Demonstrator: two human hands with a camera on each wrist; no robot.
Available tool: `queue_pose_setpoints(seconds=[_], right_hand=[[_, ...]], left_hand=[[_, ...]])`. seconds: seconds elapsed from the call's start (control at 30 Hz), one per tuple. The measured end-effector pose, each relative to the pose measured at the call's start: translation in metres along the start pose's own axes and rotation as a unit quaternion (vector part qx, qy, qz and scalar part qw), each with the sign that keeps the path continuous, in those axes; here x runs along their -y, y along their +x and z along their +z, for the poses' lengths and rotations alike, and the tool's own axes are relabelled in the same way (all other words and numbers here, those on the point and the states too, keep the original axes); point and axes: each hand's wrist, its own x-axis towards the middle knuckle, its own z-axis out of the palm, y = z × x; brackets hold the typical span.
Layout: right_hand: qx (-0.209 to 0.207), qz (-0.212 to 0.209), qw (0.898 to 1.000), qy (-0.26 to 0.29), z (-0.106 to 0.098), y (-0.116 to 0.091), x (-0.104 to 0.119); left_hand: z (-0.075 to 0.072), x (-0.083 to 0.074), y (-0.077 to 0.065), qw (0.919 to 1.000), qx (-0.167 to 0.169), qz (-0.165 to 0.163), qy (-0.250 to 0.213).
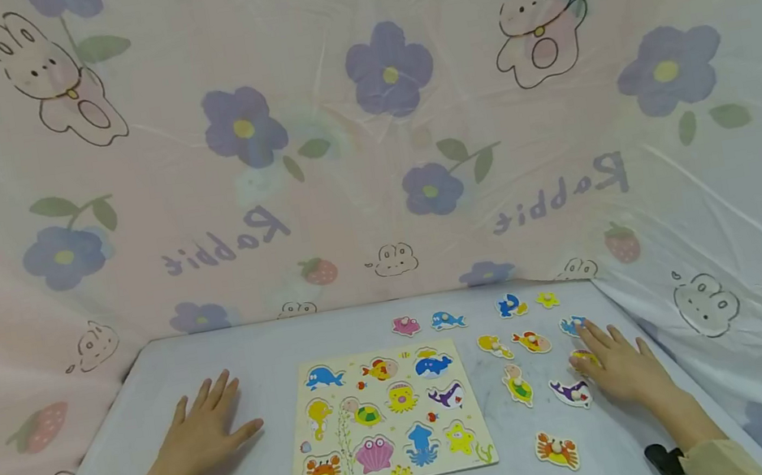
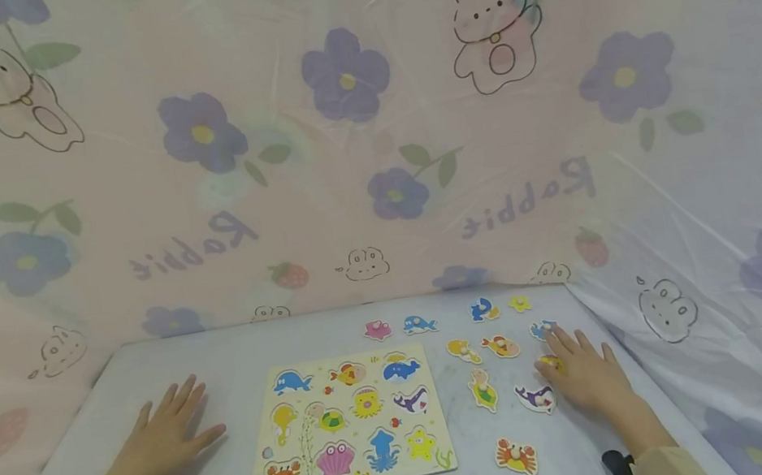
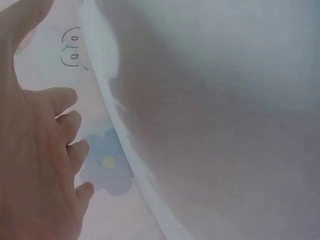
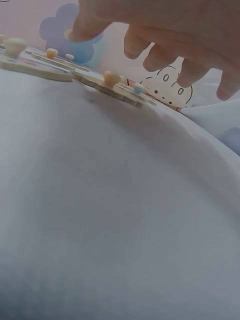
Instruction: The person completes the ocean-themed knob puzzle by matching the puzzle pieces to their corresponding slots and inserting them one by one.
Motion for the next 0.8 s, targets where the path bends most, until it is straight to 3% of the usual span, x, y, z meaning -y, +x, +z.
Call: queue_pose_setpoints(seconds=[0.33,0.6,0.8], right_hand=[[-0.004,-0.003,1.000,0.005,-0.002,-0.004,0.003],[-0.021,-0.018,0.999,0.028,-0.010,0.005,0.016],[-0.053,-0.055,0.995,0.065,-0.017,0.018,0.031]], left_hand=[[-0.003,-0.012,0.000,0.9997,0.001,0.020,-0.016],[0.003,-0.014,0.011,0.9985,0.002,0.052,-0.017],[0.006,-0.019,0.022,0.9960,-0.003,0.088,-0.012]])
